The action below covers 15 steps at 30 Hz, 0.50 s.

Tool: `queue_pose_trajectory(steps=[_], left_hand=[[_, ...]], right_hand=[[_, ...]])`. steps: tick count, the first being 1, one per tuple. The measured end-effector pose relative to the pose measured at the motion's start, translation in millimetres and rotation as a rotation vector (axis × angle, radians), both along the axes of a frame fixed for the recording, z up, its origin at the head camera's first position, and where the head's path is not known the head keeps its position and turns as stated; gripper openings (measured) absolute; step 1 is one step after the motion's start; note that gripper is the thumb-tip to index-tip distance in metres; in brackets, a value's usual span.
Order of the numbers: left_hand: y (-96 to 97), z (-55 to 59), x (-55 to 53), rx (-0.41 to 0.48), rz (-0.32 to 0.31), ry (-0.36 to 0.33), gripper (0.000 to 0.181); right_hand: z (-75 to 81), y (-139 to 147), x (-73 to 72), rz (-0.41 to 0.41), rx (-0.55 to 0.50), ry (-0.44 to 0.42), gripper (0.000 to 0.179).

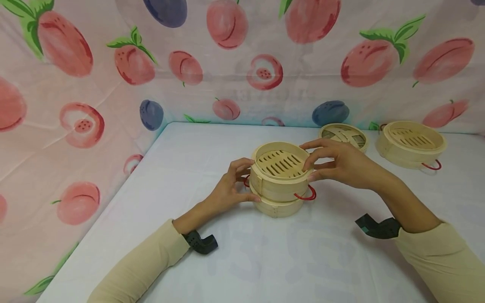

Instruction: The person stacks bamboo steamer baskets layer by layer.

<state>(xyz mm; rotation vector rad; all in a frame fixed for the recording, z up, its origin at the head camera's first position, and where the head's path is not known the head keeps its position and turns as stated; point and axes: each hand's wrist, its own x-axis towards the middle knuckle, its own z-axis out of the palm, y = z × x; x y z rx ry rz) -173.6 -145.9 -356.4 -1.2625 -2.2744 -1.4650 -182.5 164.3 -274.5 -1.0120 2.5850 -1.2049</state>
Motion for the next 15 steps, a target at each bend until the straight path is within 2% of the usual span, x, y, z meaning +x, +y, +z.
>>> queue_pose_trajectory(steps=[4,10,15], left_hand=[[2.3,13.4,8.7,-0.022,-0.008,0.009,0.097],[2.7,14.8,10.3,-0.023,-0.004,0.040,0.098],[2.5,14.2,10.4,-0.007,-0.007,0.041,0.097]], right_hand=[[0.8,0.0,0.7,0.003,-0.001,0.003,0.017],[2.0,-0.6,1.9,0.010,-0.003,0.018,0.017],[3.1,-1.6,2.7,0.009,0.007,0.024,0.017]])
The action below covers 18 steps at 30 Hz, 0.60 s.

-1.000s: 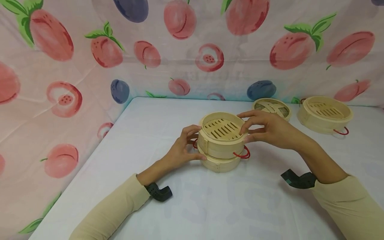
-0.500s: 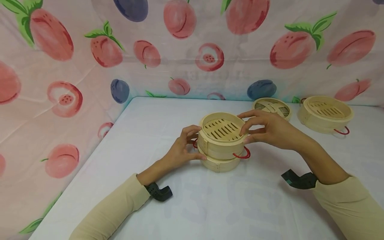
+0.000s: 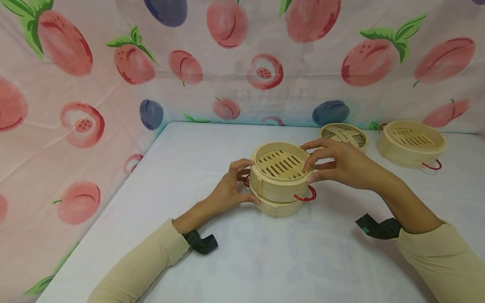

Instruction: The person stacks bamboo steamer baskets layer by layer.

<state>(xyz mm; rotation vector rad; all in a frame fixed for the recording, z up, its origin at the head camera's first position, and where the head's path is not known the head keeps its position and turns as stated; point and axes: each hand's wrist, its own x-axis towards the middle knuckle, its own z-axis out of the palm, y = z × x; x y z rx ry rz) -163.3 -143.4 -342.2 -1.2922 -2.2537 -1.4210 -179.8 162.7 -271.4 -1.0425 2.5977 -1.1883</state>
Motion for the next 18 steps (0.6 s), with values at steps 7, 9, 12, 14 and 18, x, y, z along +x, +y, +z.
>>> queue_pose_trajectory(steps=[7,9,12,14,18], left_hand=[[0.1,-0.2,0.4,0.015,-0.004,0.004,0.096],[0.3,-0.3,0.4,0.016,-0.002,0.006,0.096],[0.5,-0.4,0.4,0.017,0.002,0.009,0.095],[-1.1,-8.7,-4.9,0.011,0.011,-0.001,0.097],[-4.4,-23.7,-14.1,0.003,0.030,-0.020,0.098]], right_hand=[[0.3,-0.2,0.6,-0.002,0.015,-0.002,0.016],[0.5,0.0,0.9,-0.001,0.016,-0.003,0.016],[0.9,0.1,1.2,0.004,0.014,0.000,0.017],[0.9,0.3,1.2,0.009,0.012,0.004,0.017],[0.7,0.4,1.2,0.019,0.010,0.016,0.018]])
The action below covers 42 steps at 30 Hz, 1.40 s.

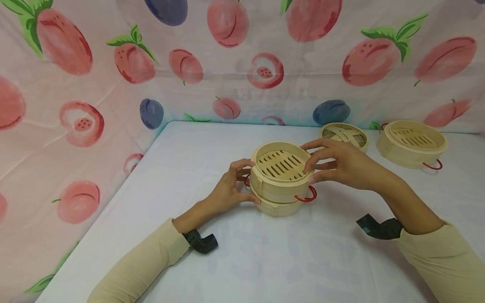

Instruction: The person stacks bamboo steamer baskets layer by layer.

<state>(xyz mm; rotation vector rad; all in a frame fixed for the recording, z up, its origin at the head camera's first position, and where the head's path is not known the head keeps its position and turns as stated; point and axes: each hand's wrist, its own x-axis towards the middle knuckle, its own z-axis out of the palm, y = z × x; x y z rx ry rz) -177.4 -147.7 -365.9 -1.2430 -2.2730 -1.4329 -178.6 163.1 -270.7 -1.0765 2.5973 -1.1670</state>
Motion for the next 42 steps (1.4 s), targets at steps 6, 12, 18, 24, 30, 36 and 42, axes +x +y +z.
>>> queue_pose_trajectory(steps=[6,12,18,24,30,36,42], left_hand=[[-0.5,-3.2,-1.8,0.022,-0.002,0.018,0.096],[-0.7,-4.1,-2.4,0.016,0.007,0.015,0.095],[-0.3,-4.6,-3.2,0.015,0.003,0.020,0.097],[2.7,12.8,4.7,0.030,-0.052,0.047,0.106],[3.9,25.2,12.1,0.018,-0.069,0.005,0.105],[3.6,25.3,13.2,0.010,-0.062,-0.010,0.103],[2.9,24.1,12.7,0.004,-0.039,-0.006,0.102]], right_hand=[[0.6,-2.2,0.6,0.008,0.002,0.008,0.019],[0.5,-2.9,0.8,0.011,0.014,-0.009,0.020],[0.2,-2.1,0.2,0.017,0.021,-0.020,0.018],[-1.8,-0.5,-0.5,0.070,0.023,-0.021,0.015],[-4.6,0.1,0.4,0.122,0.007,-0.043,0.032],[-5.8,-0.6,2.1,0.151,0.001,-0.039,0.056],[-11.1,-8.5,2.3,0.140,0.007,-0.050,0.060]])
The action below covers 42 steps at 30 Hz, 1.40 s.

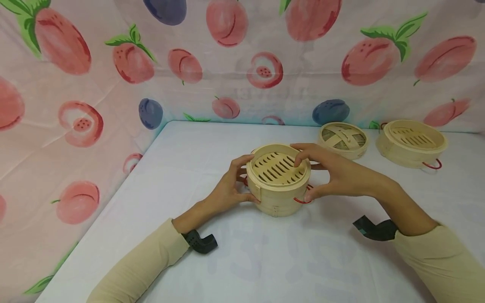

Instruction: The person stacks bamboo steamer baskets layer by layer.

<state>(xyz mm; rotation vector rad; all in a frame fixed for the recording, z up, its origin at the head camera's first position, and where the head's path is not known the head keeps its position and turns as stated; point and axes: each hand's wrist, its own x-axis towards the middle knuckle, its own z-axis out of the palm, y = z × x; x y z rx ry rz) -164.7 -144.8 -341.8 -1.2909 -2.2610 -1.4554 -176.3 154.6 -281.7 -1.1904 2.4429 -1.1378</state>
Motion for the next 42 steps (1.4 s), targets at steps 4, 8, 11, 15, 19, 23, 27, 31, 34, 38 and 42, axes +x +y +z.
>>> queue_pose_trajectory(steps=[4,8,11,15,19,23,27,31,34,38,42], left_hand=[[-1.3,-8.6,-4.3,0.000,0.006,0.000,0.105],[-3.6,-24.8,-14.3,-0.001,0.014,-0.020,0.109],[-5.1,-30.9,-18.4,-0.003,0.020,-0.028,0.110],[-5.7,-30.8,-18.7,0.002,0.017,-0.031,0.111],[-5.3,-29.7,-18.3,-0.004,0.019,-0.037,0.112],[-2.9,-16.4,-9.0,-0.011,0.022,-0.038,0.109],[-1.0,-3.1,-0.5,0.002,0.017,-0.064,0.106],[-2.0,-11.7,-6.4,0.008,0.022,-0.077,0.109],[-3.2,-21.7,-12.9,-0.005,0.047,-0.088,0.113],[-4.2,-27.0,-17.0,-0.011,0.055,-0.102,0.115],[-4.9,-27.3,-17.8,0.006,0.038,-0.090,0.113]], right_hand=[[-5.5,-7.7,2.2,-0.024,0.053,0.054,0.065],[-9.7,-12.2,3.5,-0.040,0.086,0.096,0.071],[-10.5,-12.8,4.0,-0.034,0.085,0.096,0.076],[-9.4,-11.7,3.0,-0.008,0.080,0.092,0.096],[-8.5,-7.6,0.6,0.000,0.082,0.063,0.109],[-7.9,-4.7,-0.4,-0.004,0.083,0.021,0.110],[-7.5,-3.9,-0.8,0.001,0.083,0.003,0.111],[-7.4,-3.0,-2.1,0.008,0.085,-0.009,0.110],[-7.9,-2.3,-2.9,0.011,0.088,-0.005,0.110],[-7.4,-2.4,-3.3,0.022,0.085,-0.002,0.106],[-6.1,-2.3,-3.5,0.037,0.080,-0.004,0.099]])
